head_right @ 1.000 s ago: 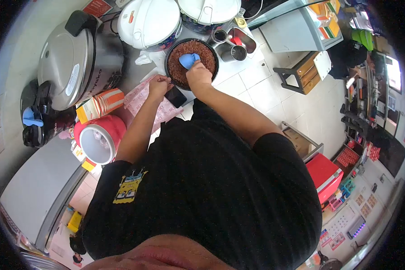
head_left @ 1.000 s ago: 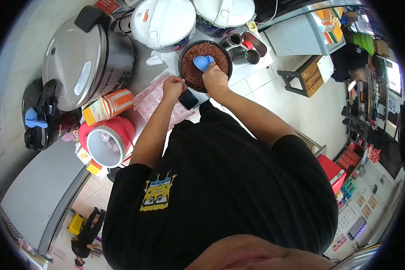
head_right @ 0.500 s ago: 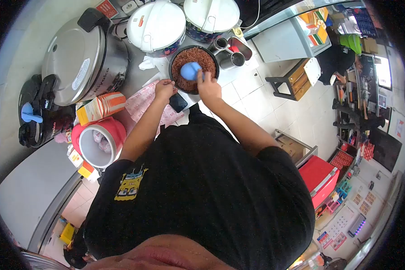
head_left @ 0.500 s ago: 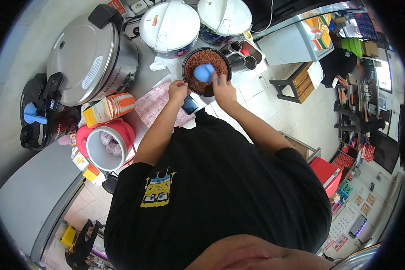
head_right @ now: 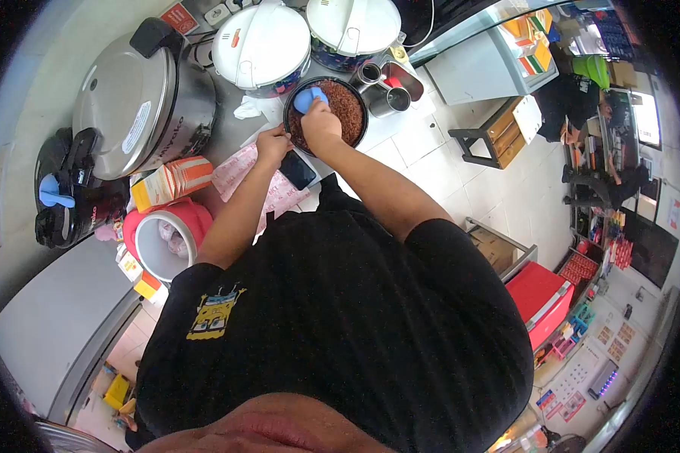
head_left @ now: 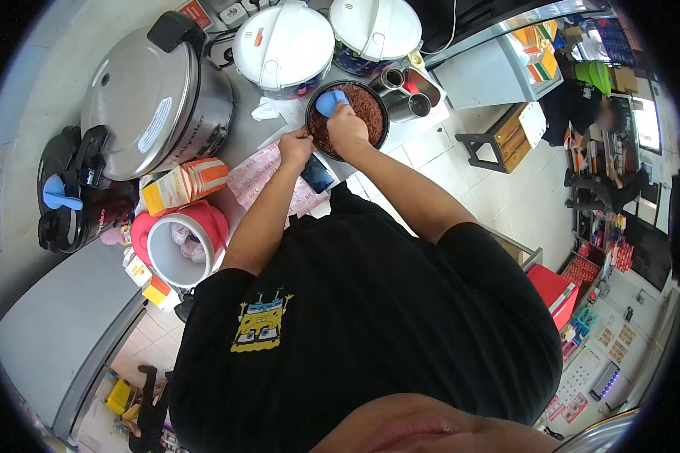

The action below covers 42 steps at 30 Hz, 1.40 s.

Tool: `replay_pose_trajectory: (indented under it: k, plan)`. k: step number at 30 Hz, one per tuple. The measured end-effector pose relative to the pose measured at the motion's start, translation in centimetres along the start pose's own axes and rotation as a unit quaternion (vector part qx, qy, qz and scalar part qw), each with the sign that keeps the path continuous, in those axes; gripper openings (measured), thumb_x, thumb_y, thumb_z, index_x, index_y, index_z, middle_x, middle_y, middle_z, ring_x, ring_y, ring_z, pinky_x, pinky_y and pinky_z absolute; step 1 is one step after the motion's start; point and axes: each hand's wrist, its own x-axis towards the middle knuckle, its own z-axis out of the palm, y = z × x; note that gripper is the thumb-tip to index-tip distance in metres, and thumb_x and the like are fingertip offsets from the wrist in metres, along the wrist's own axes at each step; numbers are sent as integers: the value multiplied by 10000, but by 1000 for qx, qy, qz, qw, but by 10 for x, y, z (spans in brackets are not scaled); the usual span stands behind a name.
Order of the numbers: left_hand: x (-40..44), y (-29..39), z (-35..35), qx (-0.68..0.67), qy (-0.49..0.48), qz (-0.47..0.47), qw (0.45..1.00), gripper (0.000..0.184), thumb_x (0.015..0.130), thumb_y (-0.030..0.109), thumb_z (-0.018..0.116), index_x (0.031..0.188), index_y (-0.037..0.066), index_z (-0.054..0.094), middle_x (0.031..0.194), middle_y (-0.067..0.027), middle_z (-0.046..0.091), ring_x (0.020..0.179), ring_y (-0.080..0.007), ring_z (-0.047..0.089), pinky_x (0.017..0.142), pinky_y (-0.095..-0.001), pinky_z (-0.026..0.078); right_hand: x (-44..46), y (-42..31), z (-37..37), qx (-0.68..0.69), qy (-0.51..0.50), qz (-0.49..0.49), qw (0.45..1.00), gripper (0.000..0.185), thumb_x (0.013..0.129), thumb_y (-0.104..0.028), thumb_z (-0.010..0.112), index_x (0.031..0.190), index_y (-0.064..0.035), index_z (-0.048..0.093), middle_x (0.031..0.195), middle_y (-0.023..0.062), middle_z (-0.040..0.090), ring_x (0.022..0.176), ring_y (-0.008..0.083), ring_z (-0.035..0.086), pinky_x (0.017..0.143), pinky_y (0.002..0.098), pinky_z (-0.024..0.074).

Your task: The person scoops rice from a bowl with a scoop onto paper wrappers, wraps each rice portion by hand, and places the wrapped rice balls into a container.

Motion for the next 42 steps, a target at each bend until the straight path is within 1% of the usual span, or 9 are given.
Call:
replay_pose_trajectory:
  k: [7,9,12,13,24,29,33,37,42]
  plan:
    - [-6,1,22,-86,72,-57,992,455,877,-88,617,1327,-21,598,850,-76,653,655,-174,645,580,-330,615,5,20,23,5,38,-86,996,503,935,-117,556,1351,147,460,1162,231,607,834,315,729,708,345,623]
    - [2,-10,24,-91,86,-48,991,443,837,-89,624,1271,-3,637,876,-96,669,668,-200,666,554,-336,610,-27,23,-29,-42,23,-111,993,521,907,-121,580,1385,66,493,1103,166,605,777,295,712,628,349,612]
    - [-3,-6,24,-81,92,-56,991,457,775,-91,634,1218,18,649,951,-119,670,707,-230,686,551,-349,610,-60,36,2,-86,122,-121,981,574,882,-128,597,1440,-43,496,1034,127,575,742,274,691,556,359,587]
    - [-8,-2,26,-92,105,-57,989,495,783,-94,637,1264,23,619,988,-122,658,723,-228,686,561,-350,609,-66,43,11,-42,99,-107,988,568,866,-142,609,1425,-76,532,1052,140,555,778,298,675,613,411,594]
    - [-17,-2,18,-59,31,-14,998,606,885,-99,578,1465,57,496,943,-61,580,708,-145,617,644,-323,619,-17,70,-37,89,35,105,990,598,935,-108,522,1504,-34,355,1170,232,529,788,414,712,670,478,600]
    - [-21,4,19,-71,27,-25,997,565,899,-89,576,1444,47,521,902,-36,562,700,-136,610,628,-318,617,-1,29,-27,134,-28,109,985,669,947,-108,542,1515,99,255,1154,289,579,884,383,729,713,433,613]
    - [-16,0,21,-90,39,-30,995,570,903,-89,571,1452,51,512,907,-39,575,698,-144,615,621,-319,616,13,16,-25,129,-61,76,987,656,942,-103,552,1502,109,285,1152,324,584,914,380,726,753,418,611]
    - [-22,10,24,-124,60,-60,989,562,898,-84,582,1431,87,539,923,-62,606,689,-157,624,617,-327,616,27,29,-16,119,-81,65,987,636,943,-111,545,1492,105,311,1141,302,602,925,382,724,767,418,610]
    - [-10,6,27,-116,98,-66,986,550,888,-84,590,1394,123,534,923,-80,623,683,-170,632,615,-353,620,-23,39,-20,93,-56,-30,994,625,934,-145,542,1521,-28,360,1188,234,614,890,383,726,741,445,608]
